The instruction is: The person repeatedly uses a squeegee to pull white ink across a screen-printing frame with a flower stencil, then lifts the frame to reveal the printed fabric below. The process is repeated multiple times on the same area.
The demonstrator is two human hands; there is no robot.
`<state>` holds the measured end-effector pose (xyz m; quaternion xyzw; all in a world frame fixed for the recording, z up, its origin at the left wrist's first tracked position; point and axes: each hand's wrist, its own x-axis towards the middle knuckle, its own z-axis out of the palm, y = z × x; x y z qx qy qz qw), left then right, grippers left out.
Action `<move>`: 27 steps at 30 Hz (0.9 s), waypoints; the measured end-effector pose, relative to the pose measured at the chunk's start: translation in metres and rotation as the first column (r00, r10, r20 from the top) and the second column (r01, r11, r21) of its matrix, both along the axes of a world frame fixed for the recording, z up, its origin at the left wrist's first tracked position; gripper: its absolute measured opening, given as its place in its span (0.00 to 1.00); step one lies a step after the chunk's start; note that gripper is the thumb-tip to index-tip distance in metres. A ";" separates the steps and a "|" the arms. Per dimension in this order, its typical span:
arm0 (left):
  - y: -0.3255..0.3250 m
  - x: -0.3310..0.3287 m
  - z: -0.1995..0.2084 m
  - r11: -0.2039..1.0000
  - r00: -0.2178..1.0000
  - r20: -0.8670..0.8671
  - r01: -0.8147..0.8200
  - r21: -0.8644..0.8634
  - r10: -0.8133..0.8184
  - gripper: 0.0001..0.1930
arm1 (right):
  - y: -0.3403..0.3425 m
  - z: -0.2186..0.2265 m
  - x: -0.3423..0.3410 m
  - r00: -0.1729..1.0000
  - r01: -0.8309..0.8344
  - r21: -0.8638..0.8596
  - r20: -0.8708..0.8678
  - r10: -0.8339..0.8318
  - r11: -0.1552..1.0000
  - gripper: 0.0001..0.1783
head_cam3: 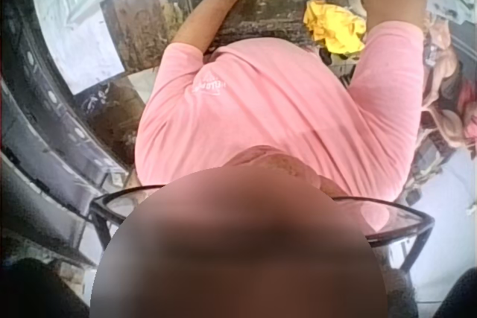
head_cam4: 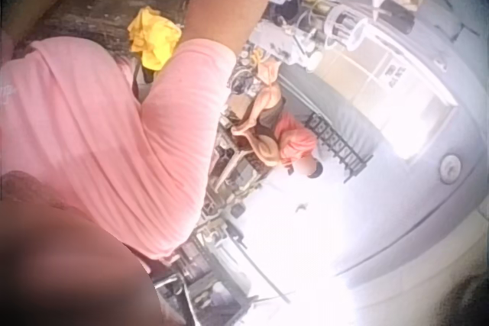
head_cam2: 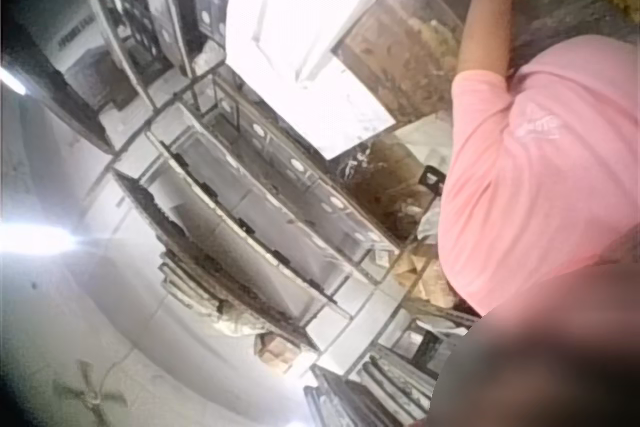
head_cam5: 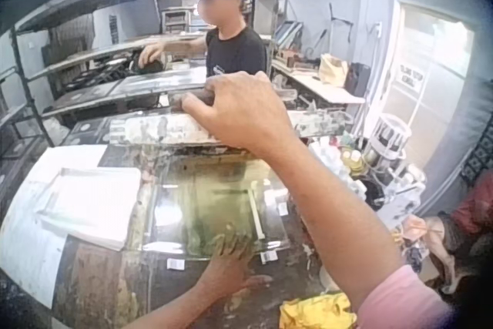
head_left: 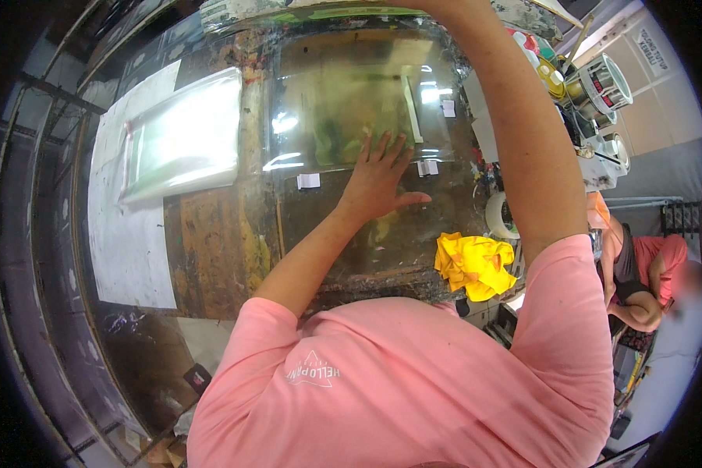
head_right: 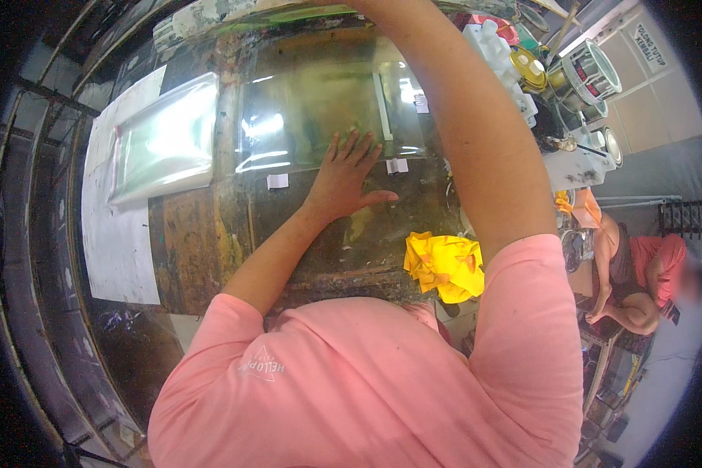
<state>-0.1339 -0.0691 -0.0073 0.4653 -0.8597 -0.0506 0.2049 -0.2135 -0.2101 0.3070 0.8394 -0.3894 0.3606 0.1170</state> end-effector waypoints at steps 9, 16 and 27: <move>0.001 -0.001 0.001 0.998 1.000 0.023 0.016 -0.066 -0.015 0.53 | 0.001 -0.001 0.001 0.999 0.033 -0.014 -0.008 -0.034 0.999 0.32; -0.009 0.084 0.103 0.801 0.409 -0.694 -0.385 0.458 0.593 0.39 | 0.020 -0.025 -0.002 0.999 0.010 -0.084 0.048 -0.006 0.996 0.31; 0.058 0.126 0.068 0.786 0.602 -0.507 -0.450 0.424 0.617 0.53 | 0.094 -0.171 -0.048 0.920 -0.117 0.525 -0.263 0.291 0.843 0.24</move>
